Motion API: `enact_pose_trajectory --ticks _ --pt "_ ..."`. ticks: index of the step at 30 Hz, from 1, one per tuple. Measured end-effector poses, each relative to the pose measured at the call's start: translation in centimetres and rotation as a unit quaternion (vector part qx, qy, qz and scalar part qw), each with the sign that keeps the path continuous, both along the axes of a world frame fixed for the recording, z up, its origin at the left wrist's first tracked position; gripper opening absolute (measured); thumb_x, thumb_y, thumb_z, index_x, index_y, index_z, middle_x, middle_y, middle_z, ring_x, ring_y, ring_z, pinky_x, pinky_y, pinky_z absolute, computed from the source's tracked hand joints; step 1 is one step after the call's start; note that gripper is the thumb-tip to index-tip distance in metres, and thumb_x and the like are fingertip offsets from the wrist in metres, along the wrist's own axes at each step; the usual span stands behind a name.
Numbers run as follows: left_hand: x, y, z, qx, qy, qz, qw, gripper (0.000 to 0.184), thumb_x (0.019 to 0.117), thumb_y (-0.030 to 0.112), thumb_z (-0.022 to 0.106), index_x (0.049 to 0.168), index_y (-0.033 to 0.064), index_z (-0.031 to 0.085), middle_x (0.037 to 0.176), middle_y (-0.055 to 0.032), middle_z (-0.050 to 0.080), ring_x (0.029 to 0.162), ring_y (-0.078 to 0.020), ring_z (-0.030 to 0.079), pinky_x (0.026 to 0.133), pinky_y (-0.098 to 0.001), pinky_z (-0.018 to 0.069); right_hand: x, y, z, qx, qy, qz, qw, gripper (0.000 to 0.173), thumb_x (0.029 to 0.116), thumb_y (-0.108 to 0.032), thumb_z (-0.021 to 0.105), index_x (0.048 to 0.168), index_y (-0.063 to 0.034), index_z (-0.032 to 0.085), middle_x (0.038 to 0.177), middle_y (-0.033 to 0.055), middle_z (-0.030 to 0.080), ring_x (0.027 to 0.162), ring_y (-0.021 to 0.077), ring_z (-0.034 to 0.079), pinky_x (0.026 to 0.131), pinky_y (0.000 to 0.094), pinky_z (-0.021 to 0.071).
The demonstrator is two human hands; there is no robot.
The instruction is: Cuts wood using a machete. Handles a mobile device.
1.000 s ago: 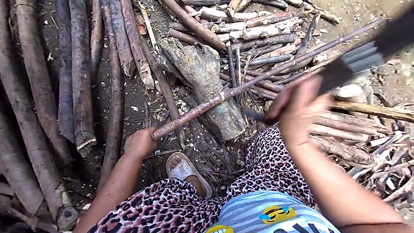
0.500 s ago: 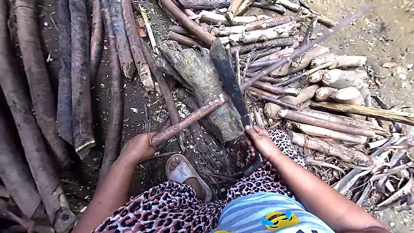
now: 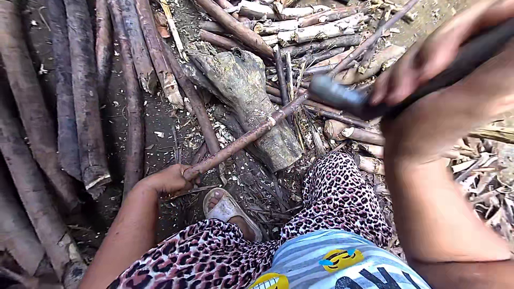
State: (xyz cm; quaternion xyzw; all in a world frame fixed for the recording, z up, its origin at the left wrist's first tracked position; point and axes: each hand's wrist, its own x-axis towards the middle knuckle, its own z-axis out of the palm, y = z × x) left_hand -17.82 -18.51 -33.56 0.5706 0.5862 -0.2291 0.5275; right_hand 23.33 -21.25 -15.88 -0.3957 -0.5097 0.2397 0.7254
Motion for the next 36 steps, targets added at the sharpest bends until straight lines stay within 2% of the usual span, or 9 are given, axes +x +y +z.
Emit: enact_pose_trajectory --ticks 2,4,6,8,13,22,25,31,36 --pt "0.0 0.3 -0.4 -0.033 -0.018 0.02 0.999 0.015 0.0955 -0.007 0.066 0.108 0.0005 0.067 0.075 -0.0041 0.064 0.049 -0.0064 0.047 0.047 -0.0209 0.0404 -1.8 -4.1 -8.2 -0.189 -0.117 -0.026 0.975 0.036 0.1123 -0.027 0.027 0.094 -0.0042 0.048 0.058 -0.0022 0.051 0.045 0.0101 0.052 0.043 0.0305 0.0513" --pt "-0.4 0.4 -0.7 -0.043 -0.032 0.022 0.998 0.013 0.0944 -0.01 0.065 0.103 -0.0007 0.067 0.069 -0.0035 0.06 0.047 -0.0065 0.046 0.045 -0.0202 0.0403 -2.8 -8.5 -17.1 -0.469 -0.234 0.059 0.85 0.039 0.1109 -0.027 0.04 0.113 0.0086 0.055 0.075 0.0146 0.058 0.064 0.0264 0.059 0.066 0.0459 0.0535" --pt "-0.6 0.9 -0.7 -0.018 -0.021 -0.002 1.0 0.01 0.0949 -0.008 0.066 0.101 0.0001 0.067 0.072 -0.0044 0.061 0.05 -0.0078 0.048 0.048 -0.0231 0.0415 -3.6 -8.8 -20.4 -0.631 -0.272 0.141 0.713 0.039 0.1111 -0.028 0.044 0.12 0.0073 0.058 0.094 0.0199 0.063 0.088 0.0303 0.064 0.087 0.0486 0.0507" --pt "-0.5 0.9 -0.4 0.033 0.007 -0.024 0.999 0.013 0.0949 -0.003 0.07 0.107 -0.0014 0.067 0.083 -0.0098 0.064 0.062 -0.0141 0.053 0.058 -0.0323 0.0472 -3.8 -8.3 -19.7 -0.668 -0.257 0.173 0.677 0.036 0.1117 -0.027 0.044 0.118 0.0059 0.058 0.092 0.0177 0.061 0.083 0.0266 0.062 0.082 0.0442 0.051" --pt "0.4 0.1 -0.8 0.126 0.043 -0.052 0.99 0.032 0.0919 0.004 0.077 0.122 -0.002 0.067 0.107 -0.0269 0.069 0.101 -0.0434 0.066 0.091 -0.0661 0.0488 -2.0 -7.3 -18.4 -0.681 -0.15 0.195 0.689 0.033 0.1125 -0.03 0.044 0.106 0.0 0.056 0.064 0.0044 0.048 0.045 0.0126 0.048 0.048 0.0281 0.0477" --pt "0.7 0.0 -0.2 0.253 0.136 -0.068 0.956 0.04 0.0922 0.007 0.075 0.131 0.0117 0.068 0.107 -0.0299 0.071 0.103 -0.0543 0.067 0.084 -0.0761 0.0486 0.1 -6.6 -14.7 -0.697 -0.024 0.251 0.671 0.016 0.1098 -0.016 0.05 0.098 -0.006 0.053 0.058 -0.0022 0.046 0.041 0.0059 0.044 0.041 0.0208 0.045" --pt "1.5 -0.1 0.2 0.374 0.193 -0.074 0.904 0.029 0.0881 0.0 0.075 0.116 0.0038 0.069 0.102 -0.0325 0.071 0.098 -0.0579 0.068 0.077 -0.0755 0.0495 2.5 -5.8 -12.3 -0.685 0.083 0.269 0.672 0.026 0.1115 -0.019 0.042 0.092 -0.0073 0.053 0.055 -0.0044 0.044 0.038 0.002 0.043 0.036 0.017 0.0435" --pt "1.0 1.0 -0.3 0.255 0.146 -0.08 0.953 0.029 0.0853 0.016 0.083 0.108 0.0034 0.069 0.106 -0.027 0.069 0.099 -0.0504 0.067 0.082 -0.0734 0.0509 2.8 -6.0 -9.8 -0.6 -0.05 0.166 0.781 0.02 0.111 -0.019 0.046 0.103 -0.0042 0.057 0.058 0.0002 0.052 0.041 0.0066 0.05 0.042 0.0213 0.0499" --pt "2.1 0.4 -0.4 0.256 0.172 -0.078 0.948 0.025 0.0896 0.012 0.079 0.109 0.0002 0.068 0.105 -0.029 0.07 0.1 -0.0522 0.068 0.082 -0.0742 0.0508 2.8 -5.1 -3.9 -0.346 -0.075 0.129 0.926 0.019 0.1087 -0.02 0.043 0.106 -0.0105 0.059 0.066 -0.0081 0.058 0.047 0.0022 0.054 0.044 0.0189 0.0519"
